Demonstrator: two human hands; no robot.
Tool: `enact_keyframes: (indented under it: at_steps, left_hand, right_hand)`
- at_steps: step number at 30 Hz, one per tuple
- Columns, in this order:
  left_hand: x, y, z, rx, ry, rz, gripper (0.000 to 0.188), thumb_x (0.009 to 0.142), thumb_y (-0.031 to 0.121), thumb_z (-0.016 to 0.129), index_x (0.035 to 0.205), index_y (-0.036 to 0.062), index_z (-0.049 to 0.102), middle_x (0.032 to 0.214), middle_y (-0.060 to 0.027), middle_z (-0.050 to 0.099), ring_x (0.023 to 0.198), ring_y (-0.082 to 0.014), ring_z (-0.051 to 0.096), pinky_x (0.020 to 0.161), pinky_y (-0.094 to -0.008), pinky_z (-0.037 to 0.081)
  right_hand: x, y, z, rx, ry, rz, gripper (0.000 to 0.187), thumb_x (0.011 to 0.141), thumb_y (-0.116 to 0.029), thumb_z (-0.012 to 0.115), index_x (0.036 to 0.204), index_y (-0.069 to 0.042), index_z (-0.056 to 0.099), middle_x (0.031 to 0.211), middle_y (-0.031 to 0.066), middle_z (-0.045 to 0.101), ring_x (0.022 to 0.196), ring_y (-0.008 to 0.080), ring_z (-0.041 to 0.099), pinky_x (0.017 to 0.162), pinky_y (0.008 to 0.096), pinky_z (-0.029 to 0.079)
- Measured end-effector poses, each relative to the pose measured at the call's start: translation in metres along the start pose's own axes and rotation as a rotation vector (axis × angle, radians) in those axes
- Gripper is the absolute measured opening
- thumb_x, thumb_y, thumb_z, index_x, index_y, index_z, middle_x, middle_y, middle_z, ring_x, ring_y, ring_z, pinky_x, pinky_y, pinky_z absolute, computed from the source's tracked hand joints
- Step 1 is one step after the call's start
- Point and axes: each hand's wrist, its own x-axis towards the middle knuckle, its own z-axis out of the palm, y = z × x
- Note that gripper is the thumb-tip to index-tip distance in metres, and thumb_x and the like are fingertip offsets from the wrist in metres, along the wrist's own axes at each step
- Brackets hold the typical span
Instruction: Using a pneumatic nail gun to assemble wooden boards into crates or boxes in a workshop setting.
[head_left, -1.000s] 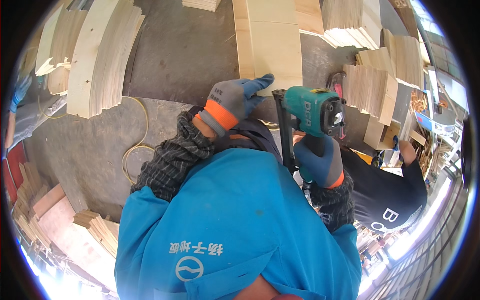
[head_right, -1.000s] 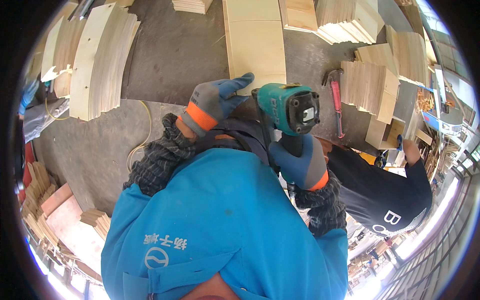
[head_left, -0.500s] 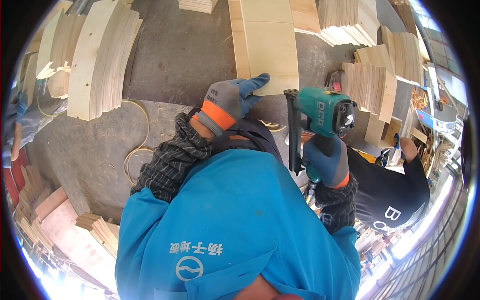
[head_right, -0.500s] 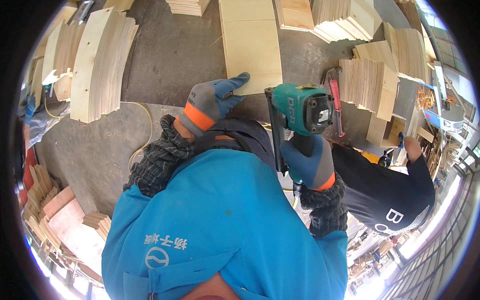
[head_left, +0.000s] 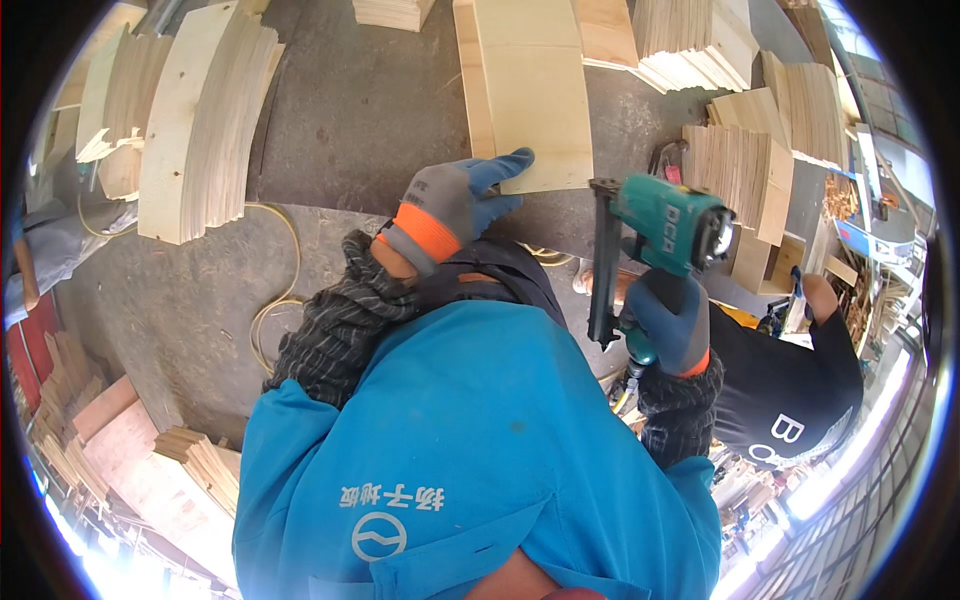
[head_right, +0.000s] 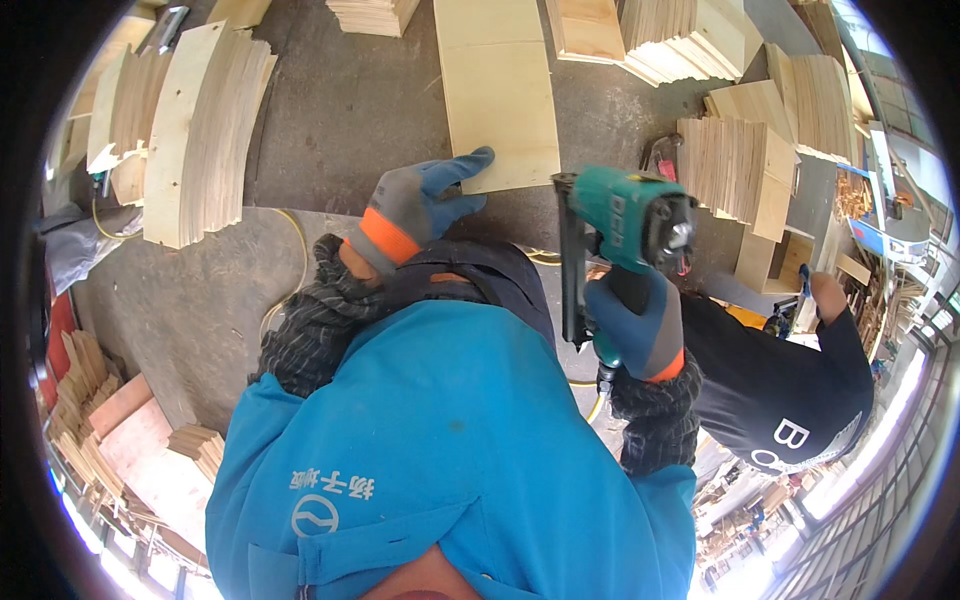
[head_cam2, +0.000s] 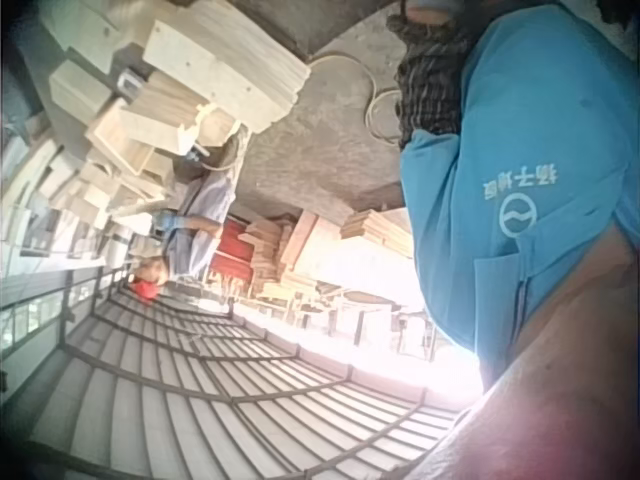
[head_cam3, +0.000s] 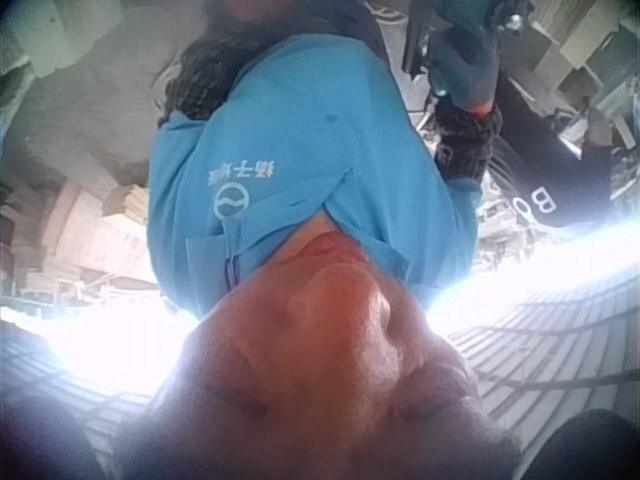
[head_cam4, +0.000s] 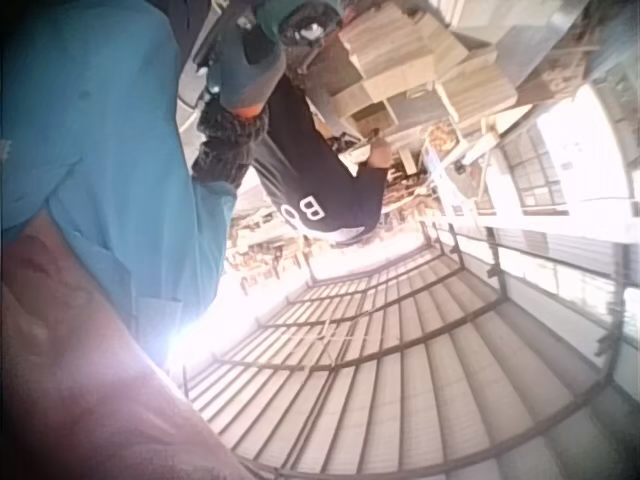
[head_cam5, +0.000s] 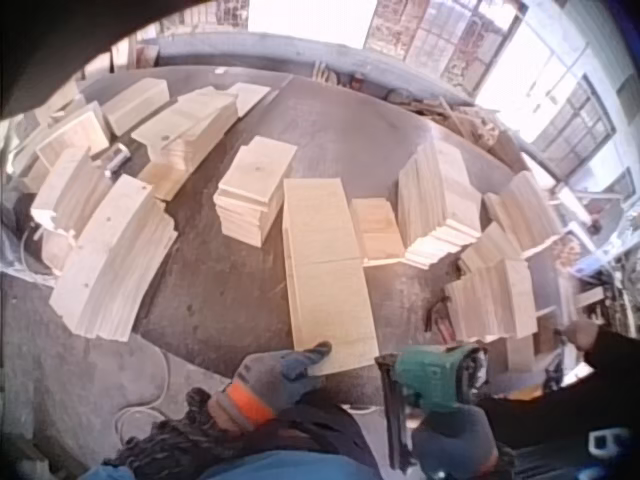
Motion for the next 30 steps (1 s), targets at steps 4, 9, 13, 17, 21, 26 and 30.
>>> enact_keyframes:
  at_steps: [4,9,13,17,21,26,30]
  left_hand:
    - [-0.001,0.014,-0.01,-0.081,0.218,-0.118,0.06,0.098,0.022,0.084,0.152,0.0051,0.063,0.14,-0.0167,0.074,0.126,-0.0259,0.073,0.097,-0.0359,0.063]
    - [0.046,0.011,0.006,-0.44,0.426,-0.346,0.061,0.103,0.029,0.079,0.153,-0.0024,0.06,0.126,-0.0189,0.077,0.115,-0.0226,0.072,0.097,-0.0372,0.059]
    - [0.055,-0.011,0.019,-0.626,0.277,-0.38,0.055,0.107,0.024,0.073,0.152,-0.004,0.06,0.124,-0.0143,0.077,0.108,-0.0166,0.07,0.093,-0.0354,0.057]
    - [0.023,-0.044,-0.055,-0.473,-0.039,-0.339,0.051,0.109,0.021,0.068,0.154,-0.0029,0.059,0.131,-0.0103,0.075,0.111,-0.0167,0.069,0.098,-0.0334,0.056]
    - [0.017,-0.043,-0.163,-0.162,-0.265,-0.426,0.056,0.108,0.023,0.07,0.157,-0.0002,0.057,0.135,-0.0083,0.074,0.12,-0.0154,0.067,0.105,-0.0336,0.054]
    - [0.06,0.018,-0.157,0.599,-0.109,-0.206,0.073,0.095,0.042,0.083,0.156,0.0088,0.059,0.14,-0.0184,0.07,0.13,-0.0319,0.066,0.113,-0.043,0.052]
    - [0.055,0.059,-0.046,0.796,-0.273,0.285,0.099,0.074,0.055,0.095,0.157,0.0151,0.058,0.156,-0.0199,0.058,0.15,-0.0438,0.048,0.126,-0.0595,0.037]
  right_hand:
    - [0.012,0.042,-0.016,0.095,0.157,-0.088,0.02,0.095,-0.008,0.075,0.112,0.003,0.071,0.085,0.0052,0.074,0.078,0.0114,0.069,0.071,0.0298,0.055]
    - [0.105,0.124,-0.02,-0.531,0.49,-0.199,0.04,0.093,-0.024,0.077,0.127,-0.005,0.07,0.095,0.0242,0.079,0.088,0.0406,0.08,0.078,0.0514,0.06]
    - [0.157,0.169,-0.03,-0.758,0.488,-0.08,0.059,0.094,-0.027,0.071,0.149,-0.012,0.055,0.106,0.0287,0.078,0.099,0.0517,0.075,0.083,0.0607,0.059]
    - [0.173,0.195,-0.031,-0.829,0.457,0.029,0.069,0.096,-0.027,0.069,0.158,-0.011,0.043,0.109,0.0289,0.077,0.1,0.0512,0.074,0.084,0.0609,0.059]
    - [0.183,0.213,-0.017,-0.739,0.463,-0.031,0.075,0.095,-0.03,0.073,0.158,-0.005,0.041,0.108,0.0291,0.078,0.101,0.051,0.075,0.085,0.061,0.058]
    - [0.198,0.229,0.001,-0.56,0.447,-0.034,0.098,0.091,-0.036,0.08,0.169,-0.007,0.028,0.119,0.0331,0.075,0.109,0.0523,0.072,0.092,0.061,0.057]
    - [0.189,0.223,0.004,-0.565,0.427,-0.082,0.106,0.093,-0.038,0.08,0.17,0.001,0.02,0.122,0.0325,0.075,0.11,0.0512,0.072,0.093,0.0591,0.057]
